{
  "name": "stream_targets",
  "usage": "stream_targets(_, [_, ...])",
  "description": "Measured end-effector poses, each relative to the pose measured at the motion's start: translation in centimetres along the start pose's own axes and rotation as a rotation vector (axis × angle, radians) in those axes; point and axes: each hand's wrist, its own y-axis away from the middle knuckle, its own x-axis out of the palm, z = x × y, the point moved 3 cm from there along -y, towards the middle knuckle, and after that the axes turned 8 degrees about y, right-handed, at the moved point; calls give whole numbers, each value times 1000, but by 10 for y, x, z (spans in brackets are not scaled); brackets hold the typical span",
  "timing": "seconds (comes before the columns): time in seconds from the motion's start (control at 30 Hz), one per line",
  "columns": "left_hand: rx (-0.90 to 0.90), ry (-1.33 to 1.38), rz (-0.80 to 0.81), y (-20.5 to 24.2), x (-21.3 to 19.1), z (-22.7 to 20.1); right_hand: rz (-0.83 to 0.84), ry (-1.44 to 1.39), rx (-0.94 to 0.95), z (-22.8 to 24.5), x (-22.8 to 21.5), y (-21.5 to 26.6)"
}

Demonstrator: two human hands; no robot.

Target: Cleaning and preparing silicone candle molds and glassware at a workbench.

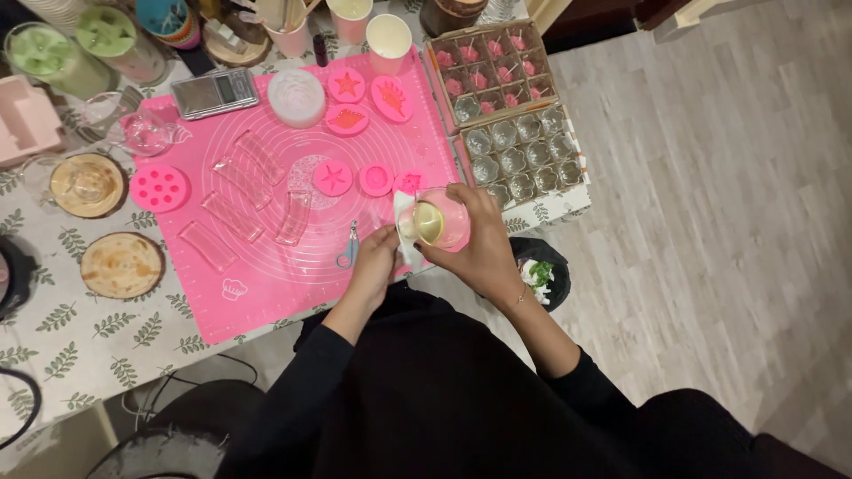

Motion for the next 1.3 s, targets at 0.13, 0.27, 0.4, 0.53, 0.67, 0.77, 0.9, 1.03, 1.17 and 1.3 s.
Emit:
stream_targets(0.13, [-213,407,77,14,12,-46,-13,14,-63,15,1,-6])
stream_targets(0.27, [-356,464,118,20,3,-60,13,-25,-56,27,0,-7])
stream_targets(0.4, [-394,504,131,23,0,-72,30,-133,-21,26,9,-4])
stream_targets(0.53, [-409,551,102,30,-5,-72,-19,-250,-5,23,21,3])
stream_targets(0.67, [-346,603,75,41,1,-85,-48,-299,83,17,25,5])
stream_targets(0.77, [-293,570,56,44,4,-90,-68,-402,99,15,28,7])
stream_targets(0.9, [-203,438,-22,38,-2,-80,-102,-481,183,13,30,9])
stream_targets(1.03, [-50,193,-121,32,-3,-95,-175,-382,239,8,27,6])
stream_targets(1.17, [133,85,-15,30,27,-136,-157,-229,252,2,36,8])
stream_targets(1.3, [220,10,171,12,39,-148,-161,-110,198,2,46,8])
